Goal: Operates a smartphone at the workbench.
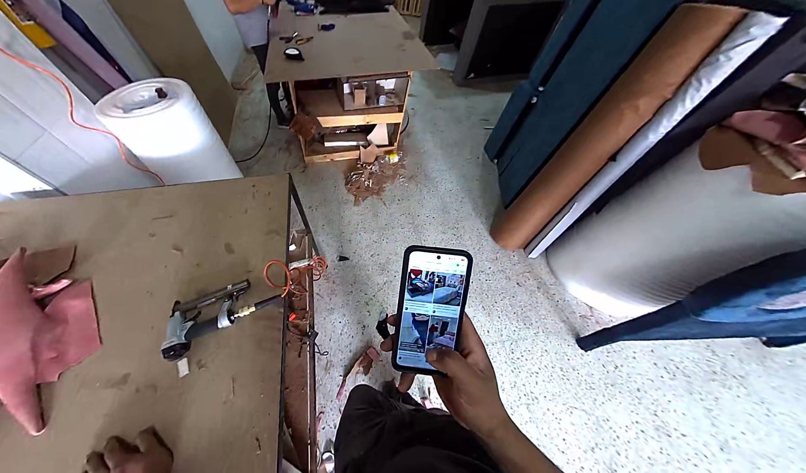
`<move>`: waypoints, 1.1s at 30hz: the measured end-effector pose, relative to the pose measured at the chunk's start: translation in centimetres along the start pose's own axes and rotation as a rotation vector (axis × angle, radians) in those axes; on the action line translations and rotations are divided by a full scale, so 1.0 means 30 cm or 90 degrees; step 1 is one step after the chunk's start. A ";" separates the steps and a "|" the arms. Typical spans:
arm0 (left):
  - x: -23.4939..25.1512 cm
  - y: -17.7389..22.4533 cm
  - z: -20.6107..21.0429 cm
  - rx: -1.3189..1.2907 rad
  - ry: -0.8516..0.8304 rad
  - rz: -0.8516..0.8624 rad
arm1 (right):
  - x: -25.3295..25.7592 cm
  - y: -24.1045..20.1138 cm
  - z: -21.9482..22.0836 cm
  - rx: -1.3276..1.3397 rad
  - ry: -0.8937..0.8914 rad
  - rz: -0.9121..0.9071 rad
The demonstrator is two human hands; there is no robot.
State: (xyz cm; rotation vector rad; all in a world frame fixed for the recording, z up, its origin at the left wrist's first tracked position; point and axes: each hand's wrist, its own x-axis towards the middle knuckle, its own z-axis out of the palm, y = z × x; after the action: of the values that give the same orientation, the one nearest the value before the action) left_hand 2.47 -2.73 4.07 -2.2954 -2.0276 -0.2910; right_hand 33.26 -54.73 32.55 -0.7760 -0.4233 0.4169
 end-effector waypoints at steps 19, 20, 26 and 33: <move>-0.008 0.027 -0.037 -0.032 -0.015 -0.009 | 0.007 0.049 0.019 0.019 0.006 0.036; -0.008 0.026 -0.038 -0.030 -0.017 -0.007 | 0.007 0.049 0.024 0.017 0.009 0.038; -0.004 0.027 -0.034 -0.023 -0.024 -0.012 | 0.006 0.068 0.028 0.020 0.011 0.041; -0.003 0.025 -0.027 -0.022 -0.025 -0.010 | 0.003 0.087 0.033 0.022 -0.049 0.037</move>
State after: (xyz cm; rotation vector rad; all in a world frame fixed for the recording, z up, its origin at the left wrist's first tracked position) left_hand 3.13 -3.05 4.89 -2.3242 -2.0759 -0.2855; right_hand 32.30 -52.45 31.28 -0.7411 -0.4647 0.5078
